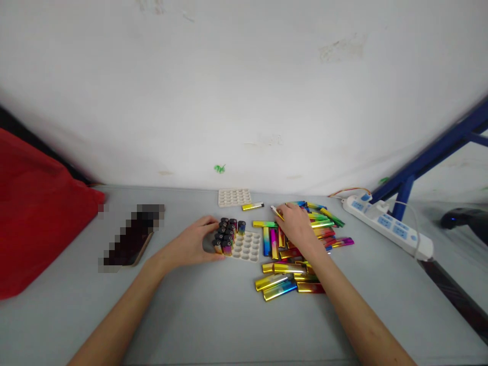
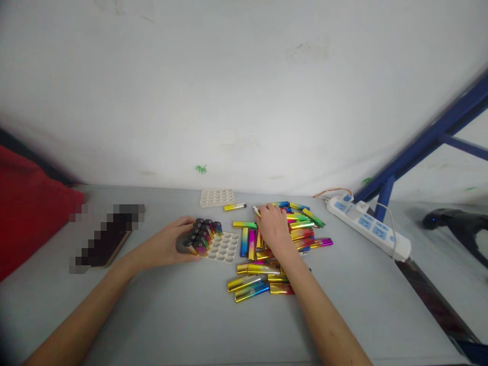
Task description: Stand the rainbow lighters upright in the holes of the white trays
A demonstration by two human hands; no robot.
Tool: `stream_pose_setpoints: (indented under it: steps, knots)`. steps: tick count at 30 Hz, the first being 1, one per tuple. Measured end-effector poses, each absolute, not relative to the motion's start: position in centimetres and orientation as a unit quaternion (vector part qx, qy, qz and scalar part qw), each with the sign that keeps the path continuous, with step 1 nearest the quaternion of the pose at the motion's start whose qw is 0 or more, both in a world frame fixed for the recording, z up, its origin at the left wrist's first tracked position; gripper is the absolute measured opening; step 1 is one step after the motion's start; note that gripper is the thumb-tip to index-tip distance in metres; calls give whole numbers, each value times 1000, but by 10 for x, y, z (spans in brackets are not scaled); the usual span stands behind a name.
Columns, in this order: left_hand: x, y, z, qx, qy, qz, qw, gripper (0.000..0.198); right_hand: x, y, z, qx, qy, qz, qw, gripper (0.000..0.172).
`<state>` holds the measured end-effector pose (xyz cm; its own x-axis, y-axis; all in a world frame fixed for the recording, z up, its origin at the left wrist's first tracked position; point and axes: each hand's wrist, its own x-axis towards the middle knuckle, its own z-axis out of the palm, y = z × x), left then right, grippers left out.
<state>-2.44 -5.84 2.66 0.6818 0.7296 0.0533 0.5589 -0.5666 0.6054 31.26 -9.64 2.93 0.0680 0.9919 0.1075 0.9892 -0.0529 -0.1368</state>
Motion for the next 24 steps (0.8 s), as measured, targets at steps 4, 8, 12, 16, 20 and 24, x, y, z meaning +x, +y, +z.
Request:
stream_pose_setpoints:
  steps: [4, 8, 12, 16, 20, 24]
  knots:
    - [-25, -58, 25, 875, 369, 145, 278, 57, 315, -89, 36, -711, -685, 52, 148, 17]
    - [-25, -59, 26, 875, 368, 151, 276, 58, 320, -94, 43, -635, -651, 229, 347, 14]
    - [-25, -59, 26, 874, 368, 157, 276, 57, 306, -109, 47, -533, -509, 459, 496, 21]
    - [-26, -59, 25, 875, 368, 157, 271, 59, 284, -119, 47, -477, -435, 557, 523, 44]
    - [-25, -58, 23, 873, 374, 151, 274, 57, 272, -122, 40, -491, -435, 551, 515, 73]
    - [-25, -58, 23, 870, 379, 152, 278, 57, 265, -127, 32, -557, -481, 435, 518, 78]
